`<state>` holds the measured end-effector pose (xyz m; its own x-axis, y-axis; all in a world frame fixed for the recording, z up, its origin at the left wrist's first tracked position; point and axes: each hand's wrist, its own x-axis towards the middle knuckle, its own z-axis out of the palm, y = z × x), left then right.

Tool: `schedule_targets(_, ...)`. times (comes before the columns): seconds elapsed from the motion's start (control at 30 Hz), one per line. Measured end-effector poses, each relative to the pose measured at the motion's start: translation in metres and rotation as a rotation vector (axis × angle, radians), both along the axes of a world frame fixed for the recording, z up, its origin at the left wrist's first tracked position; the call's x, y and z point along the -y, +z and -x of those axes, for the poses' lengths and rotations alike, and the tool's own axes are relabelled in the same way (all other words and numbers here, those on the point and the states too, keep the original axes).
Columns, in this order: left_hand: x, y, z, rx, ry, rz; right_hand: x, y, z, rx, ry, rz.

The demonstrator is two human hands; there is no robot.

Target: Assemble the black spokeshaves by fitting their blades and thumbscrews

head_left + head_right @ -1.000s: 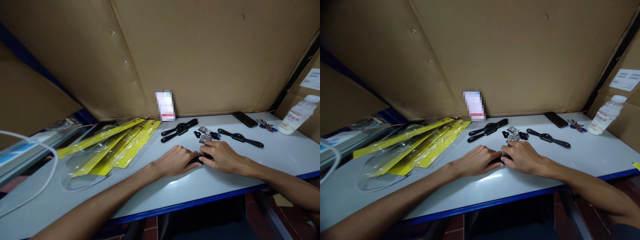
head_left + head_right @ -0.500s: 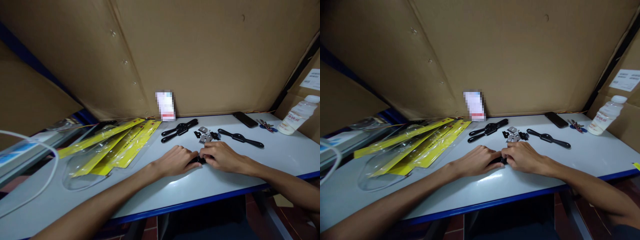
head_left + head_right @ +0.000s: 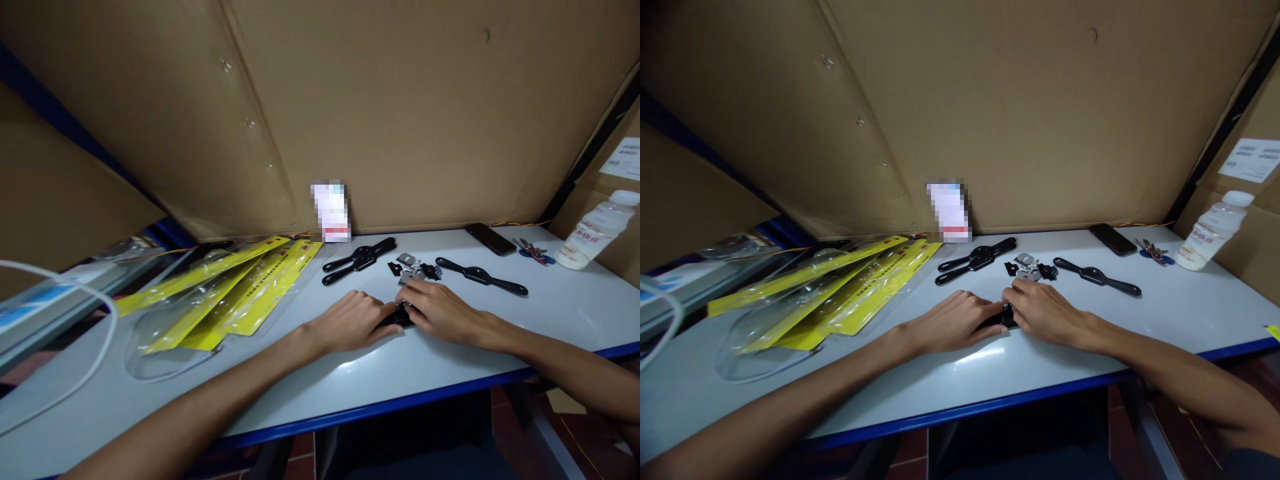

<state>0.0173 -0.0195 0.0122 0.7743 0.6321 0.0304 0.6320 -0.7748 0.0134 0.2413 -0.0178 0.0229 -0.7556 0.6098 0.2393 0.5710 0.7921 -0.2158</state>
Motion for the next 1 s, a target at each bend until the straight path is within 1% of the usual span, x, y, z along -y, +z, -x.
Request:
schedule_targets(0.07, 0.0, 0.001, 0.0, -0.014, 0.007, 0.0, -0.001, 0.0, 0.0, 0.021, -0.01, 0.019)
schedule_targets(0.17, 0.001, 0.002, 0.0, -0.007, 0.011, 0.024, -0.006, 0.001, -0.001, 0.017, -0.034, 0.087)
schedule_targets(0.33, 0.001, 0.004, 0.0, -0.003, 0.02, 0.063, -0.016, 0.004, -0.005, 0.014, -0.007, 0.222)
schedule_targets(0.6, 0.001, 0.003, -0.001, -0.021, 0.02, 0.031, -0.014, 0.002, -0.003, -0.016, -0.061, 0.217)
schedule_targets(0.73, 0.004, 0.007, -0.004, -0.06, 0.081, 0.028, -0.014, 0.0, -0.002, -0.04, -0.09, 0.219)
schedule_targets(0.87, 0.006, 0.008, -0.006, -0.098, 0.15, 0.013, -0.018, -0.001, -0.001, -0.14, -0.143, 0.275)
schedule_targets(0.93, 0.005, 0.007, -0.006, -0.1, 0.149, 0.017, -0.022, -0.001, -0.001, -0.217, -0.146, 0.303)
schedule_targets(1.0, 0.005, 0.005, -0.005, -0.095, 0.143, 0.015, -0.028, -0.002, -0.004, -0.281, -0.153, 0.3)
